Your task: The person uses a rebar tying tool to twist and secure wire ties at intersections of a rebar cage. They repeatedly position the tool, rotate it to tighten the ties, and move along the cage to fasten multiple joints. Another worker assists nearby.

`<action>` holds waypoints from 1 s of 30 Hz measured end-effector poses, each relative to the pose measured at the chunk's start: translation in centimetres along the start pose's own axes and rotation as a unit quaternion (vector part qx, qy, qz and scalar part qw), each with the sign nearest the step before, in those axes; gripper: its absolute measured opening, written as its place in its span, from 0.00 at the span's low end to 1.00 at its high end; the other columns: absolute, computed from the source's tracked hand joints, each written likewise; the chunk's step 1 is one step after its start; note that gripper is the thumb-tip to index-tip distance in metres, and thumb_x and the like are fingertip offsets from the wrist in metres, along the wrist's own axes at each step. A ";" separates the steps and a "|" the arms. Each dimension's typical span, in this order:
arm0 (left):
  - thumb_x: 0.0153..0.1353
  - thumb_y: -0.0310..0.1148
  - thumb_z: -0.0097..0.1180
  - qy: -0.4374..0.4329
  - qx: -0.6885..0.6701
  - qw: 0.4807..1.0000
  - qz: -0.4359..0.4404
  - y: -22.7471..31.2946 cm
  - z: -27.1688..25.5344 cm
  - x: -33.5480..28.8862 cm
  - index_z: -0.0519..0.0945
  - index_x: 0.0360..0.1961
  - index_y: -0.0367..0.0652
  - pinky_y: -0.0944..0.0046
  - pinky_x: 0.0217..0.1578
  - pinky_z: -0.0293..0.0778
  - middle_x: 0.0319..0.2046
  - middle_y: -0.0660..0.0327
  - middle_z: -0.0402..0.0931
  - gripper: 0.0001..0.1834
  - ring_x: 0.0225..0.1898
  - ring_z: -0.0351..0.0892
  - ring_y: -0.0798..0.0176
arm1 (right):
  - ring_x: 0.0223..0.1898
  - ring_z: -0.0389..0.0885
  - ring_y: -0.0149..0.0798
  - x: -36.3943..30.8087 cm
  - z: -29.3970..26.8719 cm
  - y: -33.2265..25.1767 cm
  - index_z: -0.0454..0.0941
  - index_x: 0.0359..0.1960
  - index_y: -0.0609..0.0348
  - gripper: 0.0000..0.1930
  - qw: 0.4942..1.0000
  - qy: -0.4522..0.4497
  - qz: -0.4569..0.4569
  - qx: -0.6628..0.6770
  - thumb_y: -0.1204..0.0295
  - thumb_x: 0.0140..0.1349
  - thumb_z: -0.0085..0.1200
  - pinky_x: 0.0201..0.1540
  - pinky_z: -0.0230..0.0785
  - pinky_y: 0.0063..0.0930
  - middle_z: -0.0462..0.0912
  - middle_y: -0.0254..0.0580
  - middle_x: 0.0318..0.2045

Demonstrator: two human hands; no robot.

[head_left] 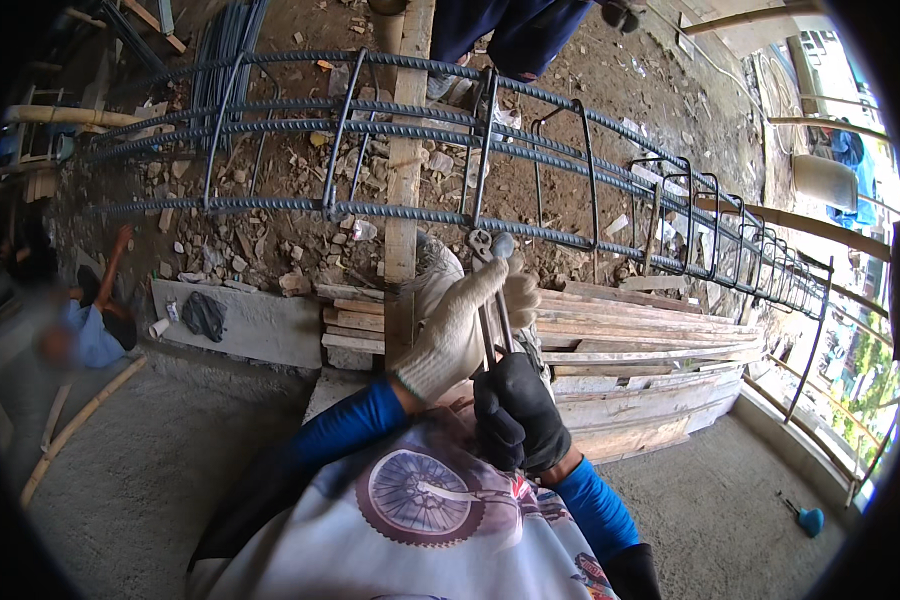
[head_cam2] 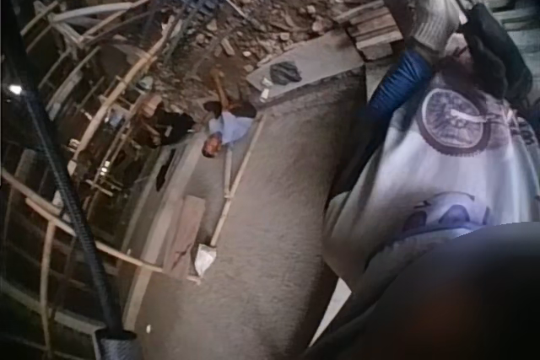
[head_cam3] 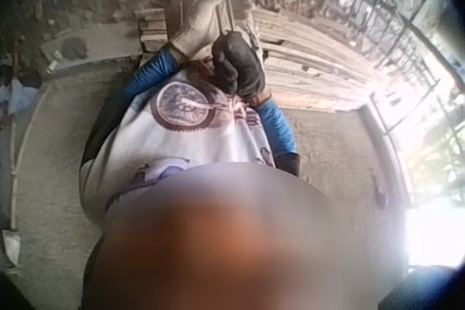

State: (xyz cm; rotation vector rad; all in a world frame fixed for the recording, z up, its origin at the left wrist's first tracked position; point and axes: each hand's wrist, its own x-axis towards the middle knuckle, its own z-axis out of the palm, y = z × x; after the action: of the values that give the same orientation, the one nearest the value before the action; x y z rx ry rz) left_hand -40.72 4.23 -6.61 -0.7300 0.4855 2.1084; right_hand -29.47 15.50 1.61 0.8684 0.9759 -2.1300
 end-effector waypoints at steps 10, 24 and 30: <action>0.79 0.46 0.55 0.118 0.048 0.989 0.073 -1.1 2.4 1.4 0.81 0.40 0.43 0.68 0.14 0.63 0.18 0.69 0.72 0.17 0.12 0.65 0.71 | 0.26 0.84 0.34 -0.8 -0.4 -1.6 0.76 0.52 0.69 0.17 0.963 0.069 -0.075 -0.250 0.63 0.76 0.55 0.31 0.79 0.25 0.82 0.39 0.28; 0.74 0.50 0.63 0.133 0.167 0.974 0.079 -1.5 0.6 0.7 0.81 0.46 0.43 0.63 0.30 0.79 0.26 0.65 0.80 0.19 0.25 0.80 0.68 | 0.32 0.85 0.34 -2.0 -0.2 -4.2 0.83 0.48 0.64 0.12 0.947 0.103 0.128 -0.277 0.67 0.73 0.56 0.35 0.77 0.31 0.85 0.39 0.30; 0.77 0.49 0.59 -0.059 -0.154 0.983 -0.082 -0.3 0.5 1.1 0.79 0.54 0.42 0.62 0.28 0.76 0.24 0.66 0.76 0.21 0.22 0.78 0.66 | 0.41 0.89 0.46 0.7 -3.1 -2.3 0.84 0.43 0.55 0.10 0.741 -0.139 -0.326 -0.571 0.71 0.60 0.65 0.43 0.81 0.37 0.87 0.41 0.39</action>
State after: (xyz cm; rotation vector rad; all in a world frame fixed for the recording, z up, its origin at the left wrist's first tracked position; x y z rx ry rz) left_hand -41.18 5.29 -6.96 -0.7836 0.0318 2.0768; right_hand -30.65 19.03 0.43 -0.4718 2.2234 -1.4921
